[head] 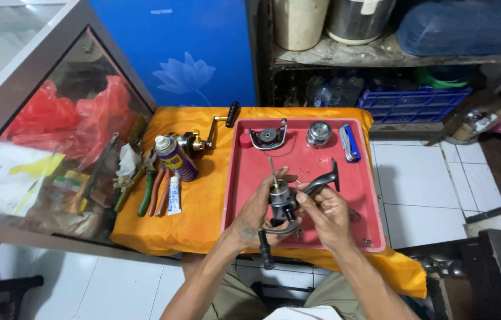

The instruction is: Disassembling and reassembling a fishing reel for maintenance or repair using a screwdriver

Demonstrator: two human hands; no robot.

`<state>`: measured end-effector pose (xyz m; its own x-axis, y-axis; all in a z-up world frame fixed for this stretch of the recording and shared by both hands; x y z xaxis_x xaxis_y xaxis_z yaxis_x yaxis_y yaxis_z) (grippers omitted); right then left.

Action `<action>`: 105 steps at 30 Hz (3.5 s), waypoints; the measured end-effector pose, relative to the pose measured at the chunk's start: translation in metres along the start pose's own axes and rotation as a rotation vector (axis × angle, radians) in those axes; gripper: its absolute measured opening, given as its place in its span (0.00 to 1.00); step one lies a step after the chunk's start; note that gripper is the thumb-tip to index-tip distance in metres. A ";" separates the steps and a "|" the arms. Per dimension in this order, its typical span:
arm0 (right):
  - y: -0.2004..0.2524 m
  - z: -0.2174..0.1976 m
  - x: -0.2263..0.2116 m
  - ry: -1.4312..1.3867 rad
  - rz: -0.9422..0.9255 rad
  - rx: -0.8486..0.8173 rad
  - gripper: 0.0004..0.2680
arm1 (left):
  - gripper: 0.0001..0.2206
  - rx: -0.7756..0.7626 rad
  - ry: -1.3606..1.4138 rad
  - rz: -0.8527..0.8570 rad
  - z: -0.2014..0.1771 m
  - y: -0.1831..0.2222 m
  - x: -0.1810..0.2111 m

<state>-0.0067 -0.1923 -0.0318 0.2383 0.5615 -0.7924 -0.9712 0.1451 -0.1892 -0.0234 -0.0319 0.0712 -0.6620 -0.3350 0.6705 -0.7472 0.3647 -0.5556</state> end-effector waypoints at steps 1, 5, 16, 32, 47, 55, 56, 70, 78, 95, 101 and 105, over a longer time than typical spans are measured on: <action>0.001 0.006 -0.006 0.002 -0.008 0.006 0.09 | 0.38 -0.005 0.004 0.007 0.006 0.000 -0.004; 0.004 0.020 -0.015 -0.067 -0.064 -0.026 0.09 | 0.44 0.176 0.141 0.082 0.014 0.000 -0.019; 0.044 0.042 -0.069 0.246 -0.425 -0.426 0.12 | 0.31 0.306 0.204 0.280 0.020 -0.001 -0.035; 0.097 0.096 -0.090 0.667 -0.814 -0.723 0.09 | 0.28 0.140 1.099 -0.126 0.053 -0.036 -0.011; 0.018 0.090 -0.123 0.631 -0.744 -0.402 0.16 | 0.23 0.163 0.768 -0.076 0.086 -0.028 -0.023; 0.023 0.101 -0.127 0.712 -0.744 -0.460 0.09 | 0.22 0.257 0.590 0.033 0.092 -0.021 -0.041; 0.023 0.101 -0.128 0.704 -0.757 -0.427 0.08 | 0.22 0.277 0.555 0.056 0.093 -0.015 -0.042; 0.030 0.091 -0.142 0.647 -0.863 -0.390 0.16 | 0.21 0.453 0.243 0.257 0.093 -0.006 -0.039; 0.047 0.075 -0.154 0.738 -0.984 -0.310 0.04 | 0.25 0.367 0.184 0.116 0.019 -0.045 0.018; 0.054 0.070 -0.139 0.850 -0.892 -0.186 0.10 | 0.25 0.439 0.120 0.070 0.013 -0.042 0.022; 0.069 0.054 -0.086 0.632 -0.406 -0.317 0.17 | 0.26 0.496 0.393 -0.168 0.029 -0.046 -0.014; 0.071 0.075 -0.085 0.511 -0.211 -0.626 0.20 | 0.36 0.484 0.649 -0.290 0.058 -0.044 -0.035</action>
<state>-0.0955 -0.1688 0.0652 0.5286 0.1124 -0.8414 -0.7682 -0.3583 -0.5305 0.0292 -0.0867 0.0430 -0.3873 0.2595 0.8847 -0.9219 -0.1188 -0.3687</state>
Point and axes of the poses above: each hand's wrist, its own y-axis away from the middle knuckle, its own z-axis out of the palm, x = y × z, the point moved 7 cm from there along -y, towards the middle knuckle, and after that the axes turned 14 degrees about -y, right-handed, at the moved point
